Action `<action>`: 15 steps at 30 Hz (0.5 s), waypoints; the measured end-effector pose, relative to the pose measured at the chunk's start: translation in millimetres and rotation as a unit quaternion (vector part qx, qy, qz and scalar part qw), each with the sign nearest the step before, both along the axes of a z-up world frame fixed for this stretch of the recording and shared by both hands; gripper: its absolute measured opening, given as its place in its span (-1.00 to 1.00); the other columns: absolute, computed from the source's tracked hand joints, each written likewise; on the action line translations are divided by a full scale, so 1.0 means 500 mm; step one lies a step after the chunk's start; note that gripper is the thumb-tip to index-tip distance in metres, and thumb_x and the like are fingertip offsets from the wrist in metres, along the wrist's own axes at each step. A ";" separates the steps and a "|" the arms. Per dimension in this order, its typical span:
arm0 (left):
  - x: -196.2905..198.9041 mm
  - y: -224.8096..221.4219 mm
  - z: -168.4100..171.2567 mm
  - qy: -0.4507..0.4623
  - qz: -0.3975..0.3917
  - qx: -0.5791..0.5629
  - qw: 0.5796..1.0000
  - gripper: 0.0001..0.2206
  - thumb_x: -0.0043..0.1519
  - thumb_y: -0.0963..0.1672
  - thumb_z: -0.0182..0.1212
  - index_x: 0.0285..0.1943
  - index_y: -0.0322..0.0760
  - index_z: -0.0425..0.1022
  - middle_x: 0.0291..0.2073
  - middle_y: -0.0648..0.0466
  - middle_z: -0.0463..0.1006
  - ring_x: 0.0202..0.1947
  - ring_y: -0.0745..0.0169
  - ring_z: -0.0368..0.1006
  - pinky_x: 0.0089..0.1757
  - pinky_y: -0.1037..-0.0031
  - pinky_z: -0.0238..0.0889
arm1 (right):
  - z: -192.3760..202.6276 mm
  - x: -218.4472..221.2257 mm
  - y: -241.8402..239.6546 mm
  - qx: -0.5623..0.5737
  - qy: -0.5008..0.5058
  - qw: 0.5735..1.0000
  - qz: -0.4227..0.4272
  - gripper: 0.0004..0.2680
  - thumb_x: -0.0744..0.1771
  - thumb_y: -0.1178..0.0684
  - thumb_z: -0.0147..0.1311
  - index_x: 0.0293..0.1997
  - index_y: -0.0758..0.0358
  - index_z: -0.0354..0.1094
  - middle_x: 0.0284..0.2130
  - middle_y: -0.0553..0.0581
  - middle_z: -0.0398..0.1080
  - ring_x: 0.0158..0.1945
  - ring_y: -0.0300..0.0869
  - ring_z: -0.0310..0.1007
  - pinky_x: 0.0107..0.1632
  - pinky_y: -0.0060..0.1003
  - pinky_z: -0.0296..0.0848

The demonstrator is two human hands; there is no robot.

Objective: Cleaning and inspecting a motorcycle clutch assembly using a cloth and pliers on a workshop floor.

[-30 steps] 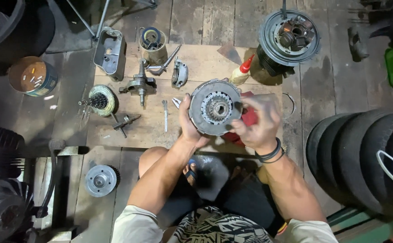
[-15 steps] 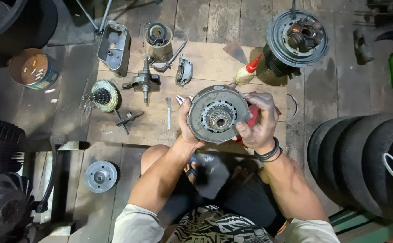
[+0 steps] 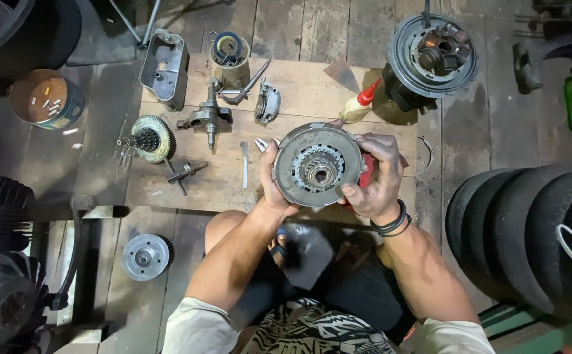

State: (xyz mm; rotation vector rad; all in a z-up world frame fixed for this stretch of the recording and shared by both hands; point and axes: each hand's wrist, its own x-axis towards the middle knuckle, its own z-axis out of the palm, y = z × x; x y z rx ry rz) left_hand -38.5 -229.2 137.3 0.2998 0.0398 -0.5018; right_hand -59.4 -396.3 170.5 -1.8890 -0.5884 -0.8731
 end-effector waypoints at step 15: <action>0.011 -0.008 0.019 0.032 0.022 -0.006 0.999 -0.21 0.23 0.28 0.01 0.46 -0.27 0.27 0.30 -0.30 0.34 0.31 -0.36 0.25 0.26 -0.27 0.03 | 0.005 0.002 0.002 0.019 0.076 0.997 0.007 -0.46 0.32 -0.33 0.12 0.16 0.47 0.25 -0.07 0.32 0.30 0.05 0.14 0.36 0.11 0.05 0.36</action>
